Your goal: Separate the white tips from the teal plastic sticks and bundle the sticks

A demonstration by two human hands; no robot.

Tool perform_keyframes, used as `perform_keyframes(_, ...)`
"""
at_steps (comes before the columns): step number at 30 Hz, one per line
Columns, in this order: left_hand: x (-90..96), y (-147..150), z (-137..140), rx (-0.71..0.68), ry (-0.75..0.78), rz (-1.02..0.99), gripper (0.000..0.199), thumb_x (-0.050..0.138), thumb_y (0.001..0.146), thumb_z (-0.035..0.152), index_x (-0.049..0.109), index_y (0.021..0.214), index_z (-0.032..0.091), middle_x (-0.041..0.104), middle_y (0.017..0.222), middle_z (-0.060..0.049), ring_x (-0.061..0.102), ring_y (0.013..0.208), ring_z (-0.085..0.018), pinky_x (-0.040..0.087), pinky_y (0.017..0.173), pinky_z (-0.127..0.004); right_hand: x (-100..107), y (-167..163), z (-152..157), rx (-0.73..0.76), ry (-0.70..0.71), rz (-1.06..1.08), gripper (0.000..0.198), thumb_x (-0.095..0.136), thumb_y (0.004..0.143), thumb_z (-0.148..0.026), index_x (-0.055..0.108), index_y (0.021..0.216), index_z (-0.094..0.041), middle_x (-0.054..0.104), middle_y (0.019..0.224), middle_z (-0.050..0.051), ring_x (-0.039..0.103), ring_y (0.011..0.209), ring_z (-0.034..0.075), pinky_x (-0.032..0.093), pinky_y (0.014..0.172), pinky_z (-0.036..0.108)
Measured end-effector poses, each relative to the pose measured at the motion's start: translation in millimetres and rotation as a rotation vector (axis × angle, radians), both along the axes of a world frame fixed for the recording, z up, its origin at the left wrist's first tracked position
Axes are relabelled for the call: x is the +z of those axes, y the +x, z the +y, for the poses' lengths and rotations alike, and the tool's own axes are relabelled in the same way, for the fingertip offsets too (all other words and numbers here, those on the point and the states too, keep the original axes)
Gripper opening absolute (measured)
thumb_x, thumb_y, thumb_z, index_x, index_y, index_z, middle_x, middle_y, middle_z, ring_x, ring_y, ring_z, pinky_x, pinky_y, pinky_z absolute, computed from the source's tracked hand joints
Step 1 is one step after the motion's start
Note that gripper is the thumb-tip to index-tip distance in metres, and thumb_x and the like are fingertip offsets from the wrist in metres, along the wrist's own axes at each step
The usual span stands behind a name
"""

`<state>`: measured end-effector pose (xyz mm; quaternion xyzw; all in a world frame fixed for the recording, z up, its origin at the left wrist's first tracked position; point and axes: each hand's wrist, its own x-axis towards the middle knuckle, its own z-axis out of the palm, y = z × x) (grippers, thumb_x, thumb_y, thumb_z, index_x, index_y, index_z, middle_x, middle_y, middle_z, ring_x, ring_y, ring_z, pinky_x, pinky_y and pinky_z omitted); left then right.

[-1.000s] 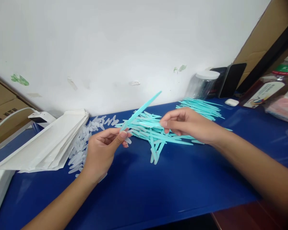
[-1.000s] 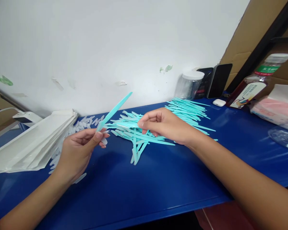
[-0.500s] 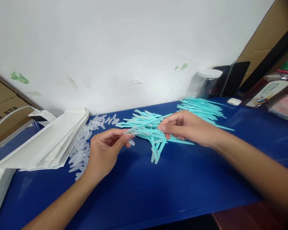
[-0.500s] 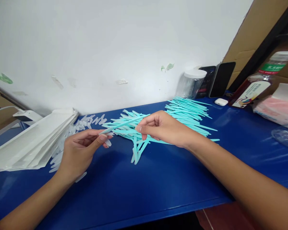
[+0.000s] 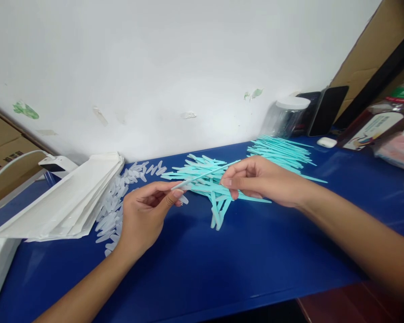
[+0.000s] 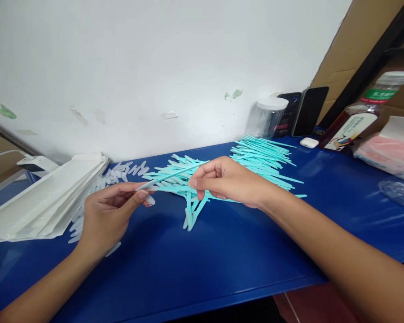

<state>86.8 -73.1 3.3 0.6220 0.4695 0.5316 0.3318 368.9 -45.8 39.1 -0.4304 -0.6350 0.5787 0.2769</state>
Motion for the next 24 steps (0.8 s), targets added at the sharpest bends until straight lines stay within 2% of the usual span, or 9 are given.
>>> perform_keyframes(5, 0.6, 1, 0, -0.017, 0.002, -0.023, 0.016, 0.089, 0.086, 0.031, 0.086, 0.095, 0.019, 0.084, 0.085, -0.005, 0.075, 0.064, -0.015, 0.064, 0.065, -0.026, 2, 0, 0, -0.025, -0.026, 0.001, 0.018, 0.089, 0.083, -0.037, 0.082, 0.082, -0.020, 0.061, 0.054, -0.004, 0.028, 0.045, 0.007, 0.022, 0.046, 0.028)
perform_keyframes(8, 1.3, 2, -1, -0.029, -0.005, -0.031, 0.016, 0.090, 0.085, 0.031, 0.086, 0.095, 0.018, 0.084, 0.083, -0.005, 0.075, 0.064, -0.015, 0.064, 0.064, -0.025, 2, 0, 1, -0.007, -0.045, 0.011, 0.018, 0.089, 0.083, -0.036, 0.082, 0.083, -0.020, 0.065, 0.058, -0.002, 0.029, 0.045, 0.006, 0.020, 0.045, 0.028)
perform_keyframes(13, -1.0, 2, -4, -0.080, 0.012, -0.012, 0.009, 0.089, 0.087, 0.026, 0.087, 0.094, 0.022, 0.081, 0.077, -0.002, 0.075, 0.066, -0.014, 0.064, 0.065, -0.023, -2, -2, -1, 0.059, -0.093, 0.069, 0.027, 0.088, 0.087, -0.040, 0.080, 0.098, -0.017, 0.078, 0.079, 0.004, 0.036, 0.046, 0.005, 0.023, 0.044, 0.026)
perform_keyframes(18, -3.9, 2, -7, -0.159, 0.029, 0.044, 0.009, 0.086, 0.089, 0.021, 0.088, 0.097, 0.024, 0.081, 0.078, -0.001, 0.074, 0.068, -0.014, 0.063, 0.066, -0.022, -5, -10, -8, 0.081, -0.174, 0.139, 0.038, 0.086, 0.091, -0.038, 0.071, 0.117, -0.016, 0.079, 0.080, 0.003, 0.039, 0.047, 0.005, 0.024, 0.045, 0.024)
perform_keyframes(24, -3.5, 3, -9, -0.190, -0.017, 0.039, 0.006, 0.086, 0.088, 0.021, 0.087, 0.094, 0.022, 0.082, 0.081, -0.002, 0.075, 0.066, -0.016, 0.063, 0.065, -0.025, -10, -13, -9, 0.107, -0.223, 0.199, 0.024, 0.089, 0.087, -0.034, 0.074, 0.091, -0.015, 0.075, 0.072, 0.000, 0.036, 0.046, 0.003, 0.024, 0.045, 0.023)
